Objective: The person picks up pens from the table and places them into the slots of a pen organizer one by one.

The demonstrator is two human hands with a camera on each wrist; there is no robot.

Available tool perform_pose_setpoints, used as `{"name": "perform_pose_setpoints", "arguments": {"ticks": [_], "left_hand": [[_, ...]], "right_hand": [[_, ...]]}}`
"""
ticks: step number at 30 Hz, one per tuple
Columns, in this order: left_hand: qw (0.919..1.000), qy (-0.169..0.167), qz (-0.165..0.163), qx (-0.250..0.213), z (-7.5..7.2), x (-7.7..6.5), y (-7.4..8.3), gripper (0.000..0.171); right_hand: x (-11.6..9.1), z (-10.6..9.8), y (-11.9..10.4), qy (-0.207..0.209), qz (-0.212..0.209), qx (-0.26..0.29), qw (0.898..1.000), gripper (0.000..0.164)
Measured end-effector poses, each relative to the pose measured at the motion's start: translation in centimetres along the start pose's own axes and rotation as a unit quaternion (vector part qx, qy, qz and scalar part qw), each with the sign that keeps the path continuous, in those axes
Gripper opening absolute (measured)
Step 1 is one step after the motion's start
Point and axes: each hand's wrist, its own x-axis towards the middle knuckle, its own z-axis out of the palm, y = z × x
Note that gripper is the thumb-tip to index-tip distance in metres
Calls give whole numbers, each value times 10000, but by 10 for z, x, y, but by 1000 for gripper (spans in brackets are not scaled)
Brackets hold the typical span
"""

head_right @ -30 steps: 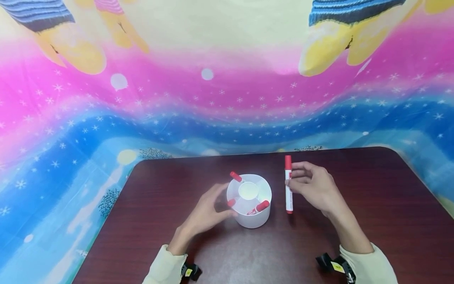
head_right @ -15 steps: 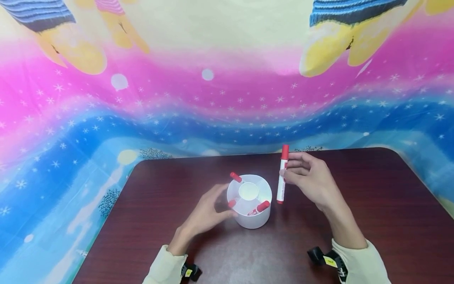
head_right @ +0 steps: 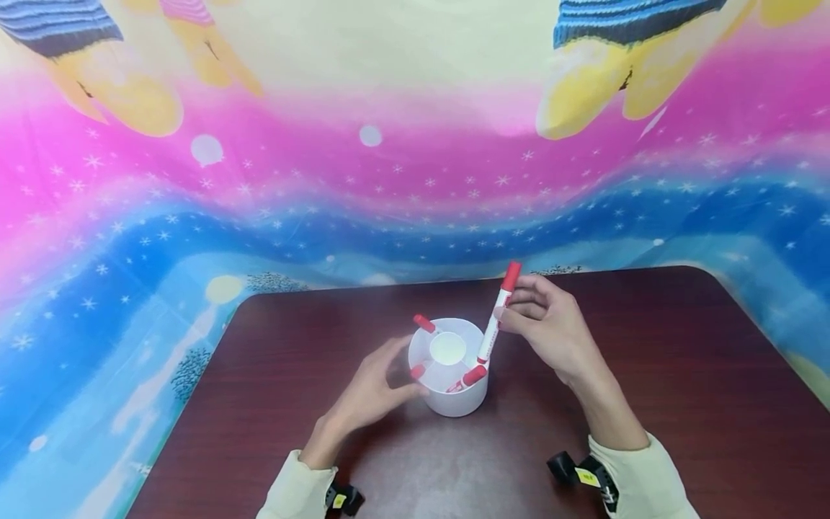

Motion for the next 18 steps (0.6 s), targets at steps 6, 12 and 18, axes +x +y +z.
{"name": "perform_pose_setpoints", "arguments": {"ticks": [6, 12, 18], "left_hand": [[9999, -42, -118, -34, -2, 0, 1, 90], [9999, -49, -129, -55, -2, 1, 3, 90], [9999, -56, -119, -74, -3, 1, 3, 90]], "right_hand": [[0, 4, 1, -98, -9, 19, 9999, 63], [2, 7, 3, -141, -20, -16, 9999, 63], [3, 8, 4, -192, 98, -38, 9998, 64]]}}
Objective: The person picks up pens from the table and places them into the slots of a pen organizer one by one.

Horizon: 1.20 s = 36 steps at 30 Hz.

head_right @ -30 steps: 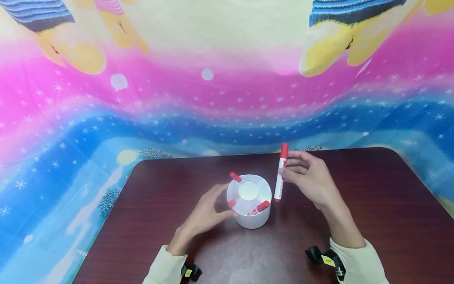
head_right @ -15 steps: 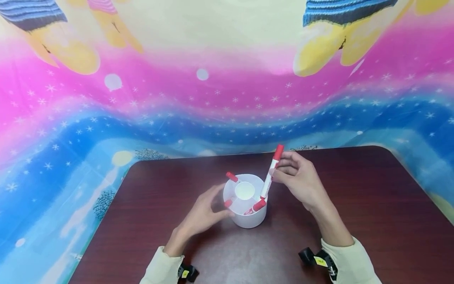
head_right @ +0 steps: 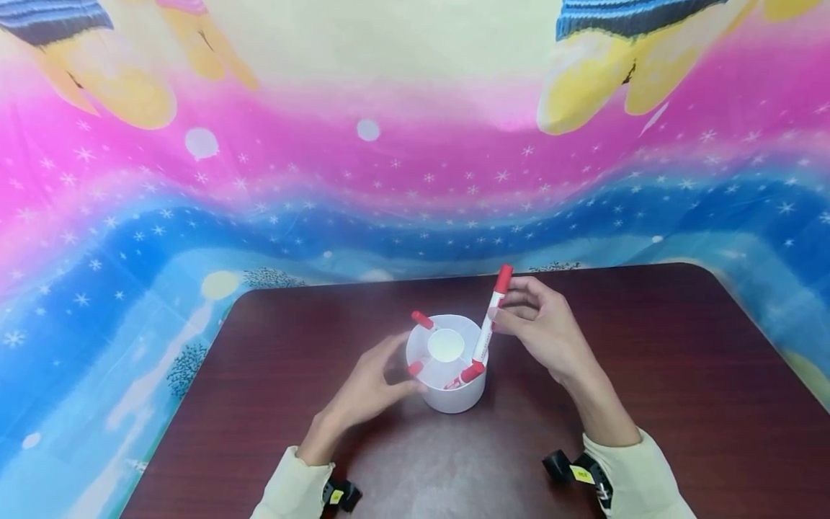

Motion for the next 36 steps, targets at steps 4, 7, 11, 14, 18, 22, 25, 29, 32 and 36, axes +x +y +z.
{"name": "perform_pose_setpoints", "arguments": {"ticks": [4, 7, 11, 14, 18, 22, 25, 29, 32, 36], "left_hand": [[10000, -16, -12, -13, -1, 0, 0, 90], [10000, -20, -25, -13, -2, 1, 0, 90], [10000, -19, -49, -8, -2, 2, 0, 90], [10000, -21, -53, -4, -3, 2, 0, 90], [10000, -20, -39, 3, -2, 2, -1, 89], [10000, -17, -36, 29, -1, 2, -3, 89], [10000, -25, -67, 37, 0, 1, -4, 89], [9999, -37, -91, 30, 1, 1, -5, 89], [10000, -32, -73, 28, 1, 1, -5, 89], [10000, -49, -46, 2, 1, 1, -5, 89]], "right_hand": [[1, 1, 0, -16, 24, 62, 10000, 65], [2, 2, 0, -27, 26, 89, 10000, 65], [3, 3, 0, -38, 21, 111, 9999, 64], [4, 3, 0, -33, 12, 127, 9999, 64], [4, 3, 1, -36, 33, 191, 9998, 61], [5, 4, 3, -60, 110, 196, 9997, 58], [4, 5, 4, -103, 172, 176, 9996, 57], [4, 7, 5, -148, 204, 182, 9995, 55], [5, 9, 7, -178, 190, 249, 9993, 53], [6, 10, 8, -265, 170, 299, 9991, 50]]}}
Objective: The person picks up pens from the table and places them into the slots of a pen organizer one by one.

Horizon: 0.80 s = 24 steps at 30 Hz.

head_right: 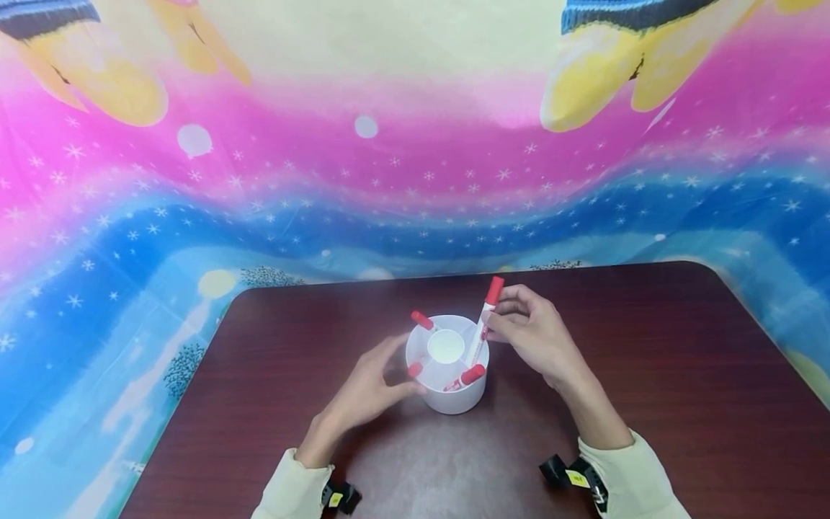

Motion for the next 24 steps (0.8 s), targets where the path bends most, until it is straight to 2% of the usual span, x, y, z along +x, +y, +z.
{"name": "perform_pose_setpoints", "arguments": {"ticks": [7, 24], "left_hand": [[10000, -30, 10, -23, -1, 0, 3, 90], [9999, -49, -116, -10, -1, 0, 2, 90]], "right_hand": [[0, 1, 0, -58, -8, -267, 9996, 49], [0, 7, 4, 18, -171, -286, 9994, 45]]}}
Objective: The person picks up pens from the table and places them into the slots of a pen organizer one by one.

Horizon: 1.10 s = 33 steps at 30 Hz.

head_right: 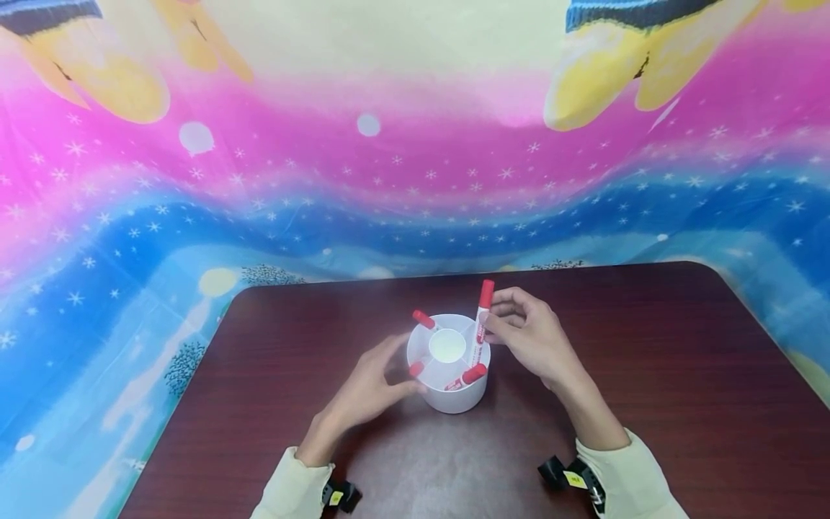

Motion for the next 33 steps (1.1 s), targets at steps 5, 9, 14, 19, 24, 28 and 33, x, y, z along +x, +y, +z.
{"name": "perform_pose_setpoints", "arguments": {"ticks": [5, 9, 14, 19, 24, 28, 33], "left_hand": [[10000, -22, -69, -18, 0, 0, 2, 91], [10000, -35, -56, 26, -1, 1, 2, 91], [10000, -25, 25, 55, -2, 2, 0, 91], [10000, -24, 34, 34, -2, 2, -2, 91], [10000, -30, 26, 32, -2, 2, -3, 91], [10000, 20, 77, -9, -3, 2, -2, 91], [9999, 32, 110, -5, -3, 3, -1, 90]], "right_hand": [[0, 0, -1, 36, -45, -128, 9999, 45], [0, -2, -4, 187, -109, -428, 9988, 48], [0, -6, -6, 335, -177, -588, 9976, 48], [0, -9, -7, 366, -225, -690, 9967, 46], [0, -10, -6, 363, -219, -701, 9966, 46], [2, -10, -6, 368, -249, -637, 9970, 45], [3, -11, -5, 392, -206, -682, 9967, 46]]}}
